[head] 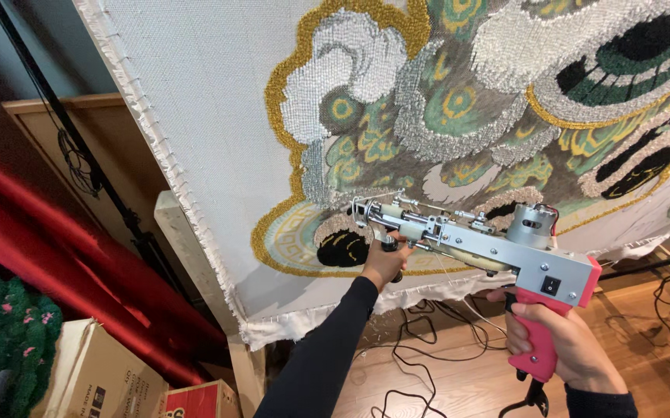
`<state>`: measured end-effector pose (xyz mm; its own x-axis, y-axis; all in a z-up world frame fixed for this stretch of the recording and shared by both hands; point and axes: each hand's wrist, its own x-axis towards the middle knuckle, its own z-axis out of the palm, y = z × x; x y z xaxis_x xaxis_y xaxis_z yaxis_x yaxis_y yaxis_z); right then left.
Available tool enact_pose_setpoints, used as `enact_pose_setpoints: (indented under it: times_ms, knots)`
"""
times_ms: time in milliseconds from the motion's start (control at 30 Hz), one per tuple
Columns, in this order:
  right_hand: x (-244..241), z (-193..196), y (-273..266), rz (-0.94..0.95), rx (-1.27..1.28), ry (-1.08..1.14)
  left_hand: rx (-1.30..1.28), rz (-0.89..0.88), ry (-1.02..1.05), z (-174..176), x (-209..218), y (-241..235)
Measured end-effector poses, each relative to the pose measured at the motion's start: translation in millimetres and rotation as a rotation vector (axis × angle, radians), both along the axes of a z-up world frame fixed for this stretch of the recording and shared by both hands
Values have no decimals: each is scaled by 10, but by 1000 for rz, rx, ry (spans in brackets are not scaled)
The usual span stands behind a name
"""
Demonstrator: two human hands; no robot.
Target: The person uses a pink and silver tufting gun to apply yarn into a stretched canvas, following a pre-drawn design of a stylized face. They guide the tool along the outlines and fill areas with white yarn, occasionally pausing to adjust the yarn feed.
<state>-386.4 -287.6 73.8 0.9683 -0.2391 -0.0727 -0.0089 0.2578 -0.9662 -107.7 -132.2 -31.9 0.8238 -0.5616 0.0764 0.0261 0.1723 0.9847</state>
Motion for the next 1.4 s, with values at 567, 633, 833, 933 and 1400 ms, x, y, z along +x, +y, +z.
enact_pose_setpoints:
  times_ms: [567,633,833,933,1400]
  knots:
    - [-97,479,-287,389,-237,-98,-210,18,188,-204,-585,151]
    - [-63,470,-263,482,-26,-352,-249,34,224,-81,-692,211]
    - [628,-515,132,304,-200,189,-296,86,222,88,-988,253]
    - [796,-1294,18,303,-686,530,-328,86,229,202,-1020,322]
    - [-1297,-1325,-2642,-432,-1363,1473,-408,289,218,-553,-612,1498]
